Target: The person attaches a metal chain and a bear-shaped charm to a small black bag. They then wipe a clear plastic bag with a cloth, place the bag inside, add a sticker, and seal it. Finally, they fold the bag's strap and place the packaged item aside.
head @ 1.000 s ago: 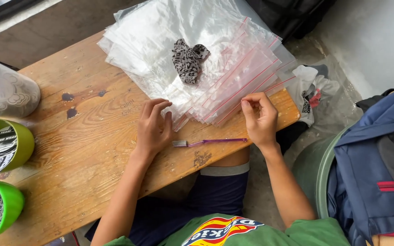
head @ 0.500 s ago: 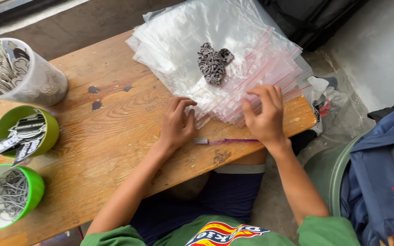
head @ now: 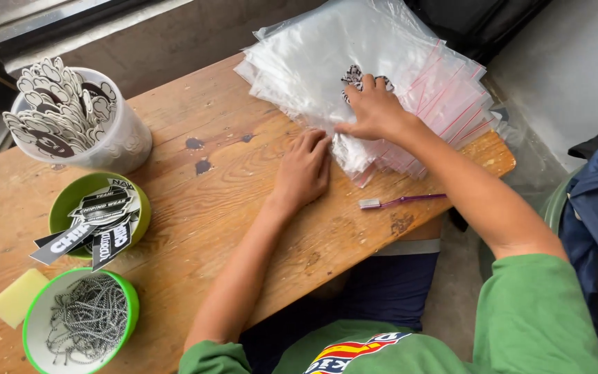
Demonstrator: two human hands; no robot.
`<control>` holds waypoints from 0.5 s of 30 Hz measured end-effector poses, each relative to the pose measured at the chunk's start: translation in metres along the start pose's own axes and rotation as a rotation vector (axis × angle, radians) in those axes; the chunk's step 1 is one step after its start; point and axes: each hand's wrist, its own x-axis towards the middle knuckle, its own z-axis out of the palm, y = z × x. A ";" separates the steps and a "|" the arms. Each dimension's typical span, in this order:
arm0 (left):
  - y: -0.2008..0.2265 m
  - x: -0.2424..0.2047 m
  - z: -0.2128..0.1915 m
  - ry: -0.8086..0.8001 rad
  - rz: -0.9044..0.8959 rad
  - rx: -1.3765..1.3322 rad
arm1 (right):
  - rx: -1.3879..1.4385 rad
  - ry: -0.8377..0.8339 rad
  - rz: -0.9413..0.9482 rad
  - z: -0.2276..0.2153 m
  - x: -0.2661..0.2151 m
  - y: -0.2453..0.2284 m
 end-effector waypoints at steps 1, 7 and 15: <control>-0.003 -0.002 0.004 0.008 -0.003 -0.011 | -0.012 -0.006 0.003 0.006 0.004 0.007; 0.000 -0.004 0.000 -0.094 -0.084 -0.064 | 0.334 -0.108 0.285 -0.037 0.006 0.014; 0.000 -0.004 0.004 -0.082 -0.102 -0.053 | 0.703 0.091 0.261 -0.016 0.005 0.051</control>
